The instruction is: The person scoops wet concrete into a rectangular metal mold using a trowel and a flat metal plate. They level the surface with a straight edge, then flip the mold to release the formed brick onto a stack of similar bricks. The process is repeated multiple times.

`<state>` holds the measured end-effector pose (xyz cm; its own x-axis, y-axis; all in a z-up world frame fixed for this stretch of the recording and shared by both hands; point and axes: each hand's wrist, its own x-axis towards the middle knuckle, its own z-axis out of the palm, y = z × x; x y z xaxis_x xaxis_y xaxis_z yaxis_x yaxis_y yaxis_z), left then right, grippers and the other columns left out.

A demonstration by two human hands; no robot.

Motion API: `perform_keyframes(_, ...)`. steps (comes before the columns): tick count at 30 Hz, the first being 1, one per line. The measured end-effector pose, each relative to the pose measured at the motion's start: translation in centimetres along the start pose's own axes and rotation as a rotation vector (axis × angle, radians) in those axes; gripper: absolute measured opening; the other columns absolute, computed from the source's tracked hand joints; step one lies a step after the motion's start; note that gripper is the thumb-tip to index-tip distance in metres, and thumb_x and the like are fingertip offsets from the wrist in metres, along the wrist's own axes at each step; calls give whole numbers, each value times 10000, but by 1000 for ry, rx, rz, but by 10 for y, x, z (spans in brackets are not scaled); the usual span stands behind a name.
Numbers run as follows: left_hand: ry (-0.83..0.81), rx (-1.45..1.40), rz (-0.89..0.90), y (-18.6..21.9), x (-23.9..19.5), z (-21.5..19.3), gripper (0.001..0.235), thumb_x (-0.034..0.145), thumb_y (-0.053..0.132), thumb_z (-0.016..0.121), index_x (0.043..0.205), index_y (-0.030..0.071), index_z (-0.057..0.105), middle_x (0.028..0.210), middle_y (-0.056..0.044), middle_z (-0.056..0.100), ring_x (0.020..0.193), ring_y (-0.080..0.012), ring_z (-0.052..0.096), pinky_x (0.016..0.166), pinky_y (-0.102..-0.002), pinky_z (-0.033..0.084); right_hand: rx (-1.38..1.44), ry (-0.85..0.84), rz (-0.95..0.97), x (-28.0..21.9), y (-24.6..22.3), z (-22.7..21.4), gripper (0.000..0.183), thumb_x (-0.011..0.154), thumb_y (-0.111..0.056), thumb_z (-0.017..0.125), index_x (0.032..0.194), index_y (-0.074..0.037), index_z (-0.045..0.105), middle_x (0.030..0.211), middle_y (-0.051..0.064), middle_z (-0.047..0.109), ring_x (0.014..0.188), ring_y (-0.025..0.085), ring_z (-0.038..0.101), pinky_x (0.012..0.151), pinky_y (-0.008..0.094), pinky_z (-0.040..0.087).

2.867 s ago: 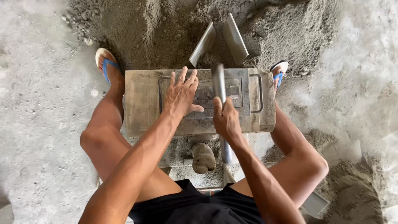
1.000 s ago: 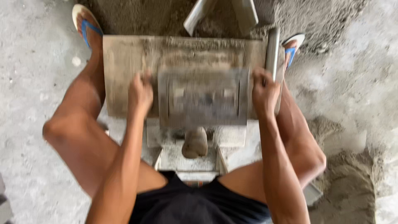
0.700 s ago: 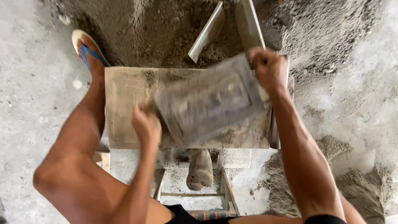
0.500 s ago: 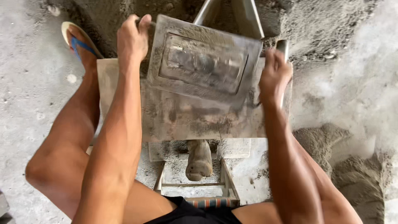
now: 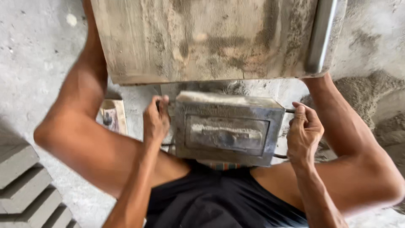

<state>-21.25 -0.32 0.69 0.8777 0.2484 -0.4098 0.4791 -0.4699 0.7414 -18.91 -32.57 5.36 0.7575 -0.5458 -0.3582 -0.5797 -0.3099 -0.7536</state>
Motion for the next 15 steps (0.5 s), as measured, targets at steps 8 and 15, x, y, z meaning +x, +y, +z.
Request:
perform_keyframes(8,133,-91,-205,-41,-9,49,420,990,412,426,799,52,527,658,-206,561,653,-380,587,615,-428,461,-251,67,-220,48,102,34,391,1045,-200,450,732,-100,662,633,84,618,581,164,455,662,298,407)
perform_keyframes(15,36,-88,-251,-138,59,115,293,981,249,399,778,81,528,602,-148,537,553,-251,557,594,-308,408,-563,-107,-11,116,211,102,464,1019,-249,278,709,-126,600,725,156,629,751,326,602,800,431,444)
